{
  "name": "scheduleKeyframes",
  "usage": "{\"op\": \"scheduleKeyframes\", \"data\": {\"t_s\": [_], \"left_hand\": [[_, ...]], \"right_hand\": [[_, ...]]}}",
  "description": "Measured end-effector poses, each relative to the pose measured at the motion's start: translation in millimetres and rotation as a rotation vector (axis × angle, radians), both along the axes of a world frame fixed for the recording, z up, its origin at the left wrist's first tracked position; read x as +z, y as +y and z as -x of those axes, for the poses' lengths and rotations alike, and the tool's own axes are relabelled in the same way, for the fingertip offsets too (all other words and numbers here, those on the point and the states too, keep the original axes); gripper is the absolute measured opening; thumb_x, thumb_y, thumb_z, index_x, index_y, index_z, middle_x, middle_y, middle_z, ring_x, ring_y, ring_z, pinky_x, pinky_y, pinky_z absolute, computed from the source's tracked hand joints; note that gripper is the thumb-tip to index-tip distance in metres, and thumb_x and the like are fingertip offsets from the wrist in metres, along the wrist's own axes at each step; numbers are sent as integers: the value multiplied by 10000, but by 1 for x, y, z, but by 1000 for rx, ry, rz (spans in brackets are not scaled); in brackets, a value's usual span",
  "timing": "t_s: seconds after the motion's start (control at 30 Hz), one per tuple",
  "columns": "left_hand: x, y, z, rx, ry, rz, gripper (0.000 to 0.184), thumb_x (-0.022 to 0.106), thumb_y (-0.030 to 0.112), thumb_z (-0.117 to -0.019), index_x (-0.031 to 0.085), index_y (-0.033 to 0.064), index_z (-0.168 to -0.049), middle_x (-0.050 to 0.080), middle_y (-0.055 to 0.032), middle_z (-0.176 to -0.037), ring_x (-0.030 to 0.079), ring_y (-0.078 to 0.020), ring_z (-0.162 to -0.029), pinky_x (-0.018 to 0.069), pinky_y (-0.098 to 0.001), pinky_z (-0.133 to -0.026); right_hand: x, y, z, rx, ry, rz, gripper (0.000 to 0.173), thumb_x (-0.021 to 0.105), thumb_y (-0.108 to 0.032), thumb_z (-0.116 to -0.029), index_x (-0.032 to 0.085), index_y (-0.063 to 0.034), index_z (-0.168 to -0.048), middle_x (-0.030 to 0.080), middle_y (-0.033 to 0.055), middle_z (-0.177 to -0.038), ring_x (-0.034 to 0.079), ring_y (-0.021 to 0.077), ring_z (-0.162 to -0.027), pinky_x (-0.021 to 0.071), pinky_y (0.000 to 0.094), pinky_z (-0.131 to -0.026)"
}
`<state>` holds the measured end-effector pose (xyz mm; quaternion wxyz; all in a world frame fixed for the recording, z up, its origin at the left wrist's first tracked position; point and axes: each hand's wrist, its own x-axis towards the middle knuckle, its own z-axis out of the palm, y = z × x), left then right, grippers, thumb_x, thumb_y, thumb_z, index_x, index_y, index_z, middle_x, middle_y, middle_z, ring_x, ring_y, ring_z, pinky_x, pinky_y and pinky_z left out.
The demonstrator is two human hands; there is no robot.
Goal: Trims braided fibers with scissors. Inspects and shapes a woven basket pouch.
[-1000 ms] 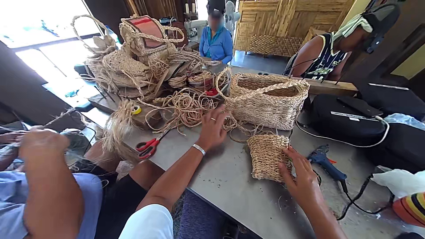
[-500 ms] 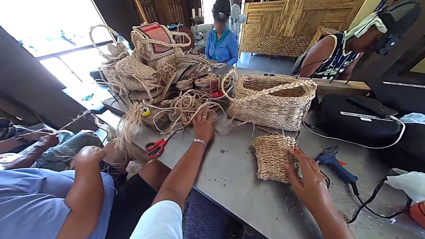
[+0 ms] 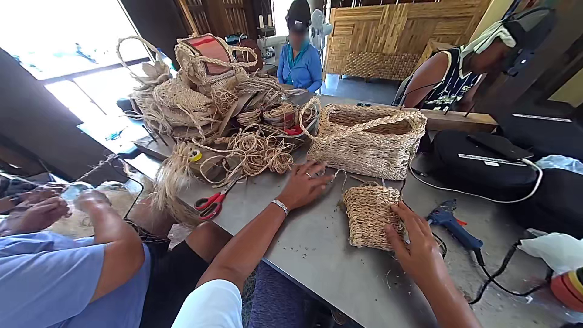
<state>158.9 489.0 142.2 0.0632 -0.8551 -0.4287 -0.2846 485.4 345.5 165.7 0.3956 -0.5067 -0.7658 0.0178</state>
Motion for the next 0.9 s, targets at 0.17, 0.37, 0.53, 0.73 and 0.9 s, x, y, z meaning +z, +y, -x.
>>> {"op": "scheduleKeyframes", "data": {"t_s": [0.17, 0.37, 0.53, 0.73, 0.9], "left_hand": [[-5, 8, 2, 207, 106, 250, 427, 386, 414, -1093, 551, 355, -1482, 441, 33, -1600, 201, -347, -1557, -13, -746, -1176], [-7, 19, 23, 539, 101, 260, 426, 388, 365, -1094, 593, 252, -1450, 487, -31, -1565, 259, -390, -1529, 62, -758, -1170], [10, 2, 25, 276, -242, 14, 214, 561, 201, -980, 758, 146, -1040, 658, -61, -1328, 561, -304, -1291, 398, -590, -1078], [64, 27, 84, 312, -641, -218, 298, 480, 150, -1028, 605, -27, -1232, 626, -209, -1211, 656, -261, -1001, 566, -409, -831], [91, 94, 195, 648, -1011, -41, 559, 517, 182, -1012, 354, -66, -1486, 485, -278, -1454, 557, -346, -1282, 491, -457, -1054]], "right_hand": [[1, -1, 1, 3, -8, 2, 540, 508, -388, -1052, 570, -11, -1433, 540, 210, -1491, 507, 371, -1396, 413, 497, -1162], [0, 0, 2, 2, -9, 2, 541, 508, -395, -1054, 569, -19, -1438, 535, 205, -1498, 512, 370, -1391, 417, 497, -1159], [0, 1, 1, 24, -2, -11, 543, 518, -395, -1047, 574, -14, -1430, 543, 216, -1486, 525, 365, -1379, 423, 492, -1152], [-1, 3, -1, 27, -1, -8, 534, 545, -389, -1039, 581, -23, -1428, 544, 210, -1486, 522, 345, -1385, 426, 472, -1152], [2, 3, -2, 43, -14, 24, 529, 563, -354, -1042, 564, -4, -1438, 515, 247, -1501, 533, 366, -1365, 457, 476, -1115]]}}
